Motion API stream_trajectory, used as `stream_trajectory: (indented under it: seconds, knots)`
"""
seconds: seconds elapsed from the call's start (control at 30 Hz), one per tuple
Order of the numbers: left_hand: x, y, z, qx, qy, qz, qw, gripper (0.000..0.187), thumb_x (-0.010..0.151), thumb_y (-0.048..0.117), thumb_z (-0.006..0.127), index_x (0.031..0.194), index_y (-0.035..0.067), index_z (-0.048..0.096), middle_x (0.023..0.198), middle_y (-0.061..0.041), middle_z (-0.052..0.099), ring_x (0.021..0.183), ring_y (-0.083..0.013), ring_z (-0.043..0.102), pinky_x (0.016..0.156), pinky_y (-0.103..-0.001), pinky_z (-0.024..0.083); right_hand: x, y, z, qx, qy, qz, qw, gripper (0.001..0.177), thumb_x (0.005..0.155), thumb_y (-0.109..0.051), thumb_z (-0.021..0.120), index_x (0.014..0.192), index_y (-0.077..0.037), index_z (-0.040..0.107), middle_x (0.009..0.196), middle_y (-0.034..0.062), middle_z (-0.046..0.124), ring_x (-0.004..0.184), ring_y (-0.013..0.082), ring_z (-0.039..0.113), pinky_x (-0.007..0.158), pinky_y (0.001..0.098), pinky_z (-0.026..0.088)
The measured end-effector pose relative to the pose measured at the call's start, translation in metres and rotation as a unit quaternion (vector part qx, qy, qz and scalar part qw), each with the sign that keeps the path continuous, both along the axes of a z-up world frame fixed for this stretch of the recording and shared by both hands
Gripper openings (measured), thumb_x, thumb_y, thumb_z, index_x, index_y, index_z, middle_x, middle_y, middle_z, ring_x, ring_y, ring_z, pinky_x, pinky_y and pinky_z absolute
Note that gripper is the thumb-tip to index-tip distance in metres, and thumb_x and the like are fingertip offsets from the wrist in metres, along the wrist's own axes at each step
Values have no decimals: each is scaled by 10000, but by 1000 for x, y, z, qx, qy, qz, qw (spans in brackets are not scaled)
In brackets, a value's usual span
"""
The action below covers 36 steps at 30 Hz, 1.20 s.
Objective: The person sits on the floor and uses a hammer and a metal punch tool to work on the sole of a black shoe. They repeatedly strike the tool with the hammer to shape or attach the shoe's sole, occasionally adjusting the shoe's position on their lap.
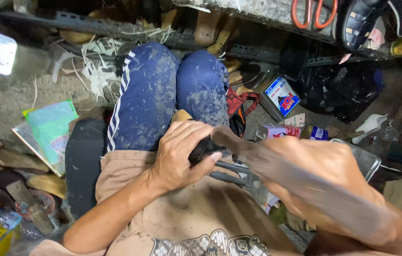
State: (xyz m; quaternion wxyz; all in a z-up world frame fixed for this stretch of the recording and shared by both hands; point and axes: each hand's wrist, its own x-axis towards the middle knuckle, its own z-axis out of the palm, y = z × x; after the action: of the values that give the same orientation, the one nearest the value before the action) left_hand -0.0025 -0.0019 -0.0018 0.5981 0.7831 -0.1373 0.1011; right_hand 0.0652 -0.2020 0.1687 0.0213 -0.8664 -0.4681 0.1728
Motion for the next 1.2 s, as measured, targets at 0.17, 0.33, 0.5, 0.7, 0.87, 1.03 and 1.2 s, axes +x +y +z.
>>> stream_trajectory:
  seconds: [0.17, 0.33, 0.5, 0.7, 0.87, 1.03, 1.2]
  knots:
    - [2, 3, -2, -4, -1, 2, 1000, 435, 1014, 392, 513, 1123, 1, 669, 1105, -135, 736, 1021, -305, 707, 932, -424, 504, -7, -10, -21, -6, 180, -194, 964, 207, 926, -423, 580, 1023, -241, 589, 574, -20, 552, 458, 315, 430, 437, 365, 392]
    - [-3, 7, -8, -12, 9, 18, 1000, 532, 1036, 474, 430, 1113, -2, 656, 1017, -164, 740, 943, -308, 736, 844, -439, 548, -18, -7, -31, 79, 103, -194, 972, 170, 980, -229, 532, 1065, -137, 647, 928, 43, 666, 669, 230, 665, 547, 359, 474]
    - [-1, 14, -6, -24, 31, 10, 999, 358, 965, 310, 577, 1153, 11, 639, 1087, -160, 723, 1001, -335, 710, 910, -437, 513, -17, -14, -36, 142, 129, -227, 955, 246, 983, -229, 545, 1133, -91, 681, 1219, 94, 704, 1165, 279, 698, 974, 371, 545]
    - [0, 19, -11, -36, 31, 19, 999, 381, 952, 308, 576, 1136, -18, 643, 1093, -166, 723, 994, -346, 711, 911, -446, 519, -18, -17, -53, 175, 162, -235, 942, 230, 991, -169, 542, 1144, -47, 664, 1286, 160, 672, 1160, 274, 681, 1023, 376, 531]
    - [-3, 24, -13, -44, 48, 17, 998, 367, 947, 301, 592, 1141, -7, 636, 1102, -155, 715, 1007, -339, 699, 939, -441, 519, -21, -8, -69, 232, 178, -246, 924, 233, 978, -94, 556, 1103, 73, 659, 1239, 205, 686, 1188, 370, 665, 1103, 478, 491]
    - [-7, 33, -13, -60, 70, 18, 996, 401, 981, 351, 526, 1155, 8, 639, 1123, -131, 723, 1039, -321, 709, 972, -433, 527, -41, 1, -78, 247, 224, -414, 847, 306, 975, -172, 495, 683, -81, 506, 514, 9, 465, 451, 153, 426, 474, 332, 380]
    - [-14, 43, -10, -147, 38, 80, 985, 489, 905, 473, 660, 1071, 17, 716, 1031, -110, 775, 1008, -351, 759, 958, -470, 543, -35, 3, -111, 229, 234, -390, 861, 423, 970, -194, 566, 551, -132, 547, 454, -29, 495, 425, 148, 425, 478, 316, 397]
